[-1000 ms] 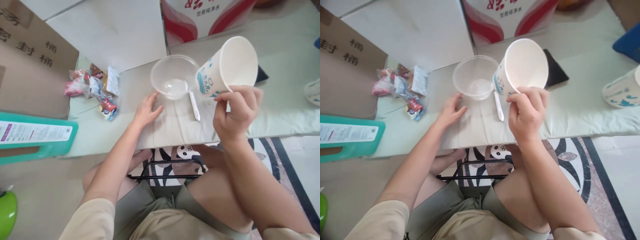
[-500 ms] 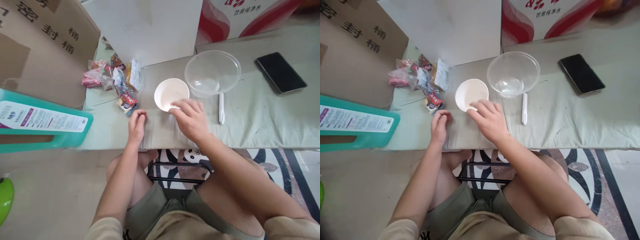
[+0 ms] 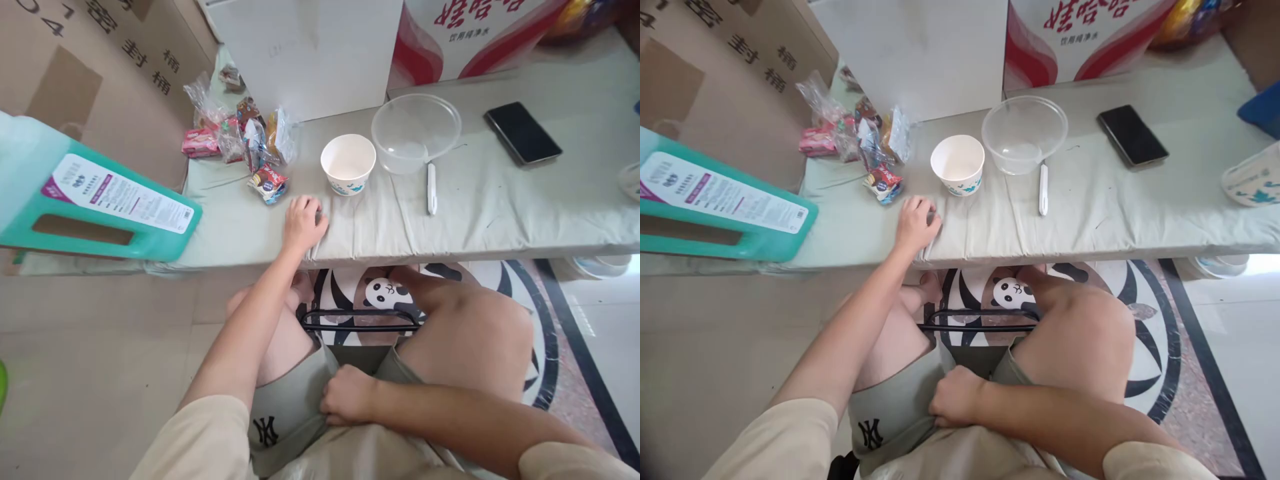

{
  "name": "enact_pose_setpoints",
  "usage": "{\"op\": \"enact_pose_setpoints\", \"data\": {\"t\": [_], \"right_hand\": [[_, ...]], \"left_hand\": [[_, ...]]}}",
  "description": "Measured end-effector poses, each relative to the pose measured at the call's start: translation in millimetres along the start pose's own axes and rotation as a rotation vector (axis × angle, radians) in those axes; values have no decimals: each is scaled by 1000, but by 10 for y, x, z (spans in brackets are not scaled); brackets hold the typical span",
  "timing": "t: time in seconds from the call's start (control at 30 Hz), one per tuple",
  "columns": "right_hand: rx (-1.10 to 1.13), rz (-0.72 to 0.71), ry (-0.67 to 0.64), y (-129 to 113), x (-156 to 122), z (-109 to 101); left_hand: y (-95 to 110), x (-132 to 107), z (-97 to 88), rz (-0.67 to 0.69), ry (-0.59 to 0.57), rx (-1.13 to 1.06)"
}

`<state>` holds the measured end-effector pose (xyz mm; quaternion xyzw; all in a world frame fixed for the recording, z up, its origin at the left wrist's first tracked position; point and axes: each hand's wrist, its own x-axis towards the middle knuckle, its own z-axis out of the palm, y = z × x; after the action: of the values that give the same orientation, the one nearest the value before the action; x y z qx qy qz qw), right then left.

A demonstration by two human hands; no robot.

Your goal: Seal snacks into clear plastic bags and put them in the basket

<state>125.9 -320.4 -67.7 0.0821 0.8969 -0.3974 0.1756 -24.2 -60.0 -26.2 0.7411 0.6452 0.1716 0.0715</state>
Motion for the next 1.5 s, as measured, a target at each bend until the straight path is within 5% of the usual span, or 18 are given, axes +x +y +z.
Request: {"op": "enact_pose_setpoints", "data": {"t": [0.4,0.6,0.87,0.97,1.17,1.27,1.4,1.5], "right_hand": [[118,164,91,-186,-165,347],[237,-4,85,-17,-299,204],[235,14,23,605,141,-178],[159,124,99,697,210,-160],[84,339,388,389,111,60],[99,388,532,402,12,-304],[141,322,667,577,-85,-1264],[179,209,811,751,-60,-1917]], "left_hand": [[32,6,28,-20,-8,50],[21,31,67,-29,6,50],[-33,25,123,-10,44,23],[-47,29,131,-3,63,-6],[-9,29,104,-20,84,-23],[-6,32,91,-13,95,-50],[-47,78,15,-57,169,-193],[-147,145,-125,-132,342,-181]]}}
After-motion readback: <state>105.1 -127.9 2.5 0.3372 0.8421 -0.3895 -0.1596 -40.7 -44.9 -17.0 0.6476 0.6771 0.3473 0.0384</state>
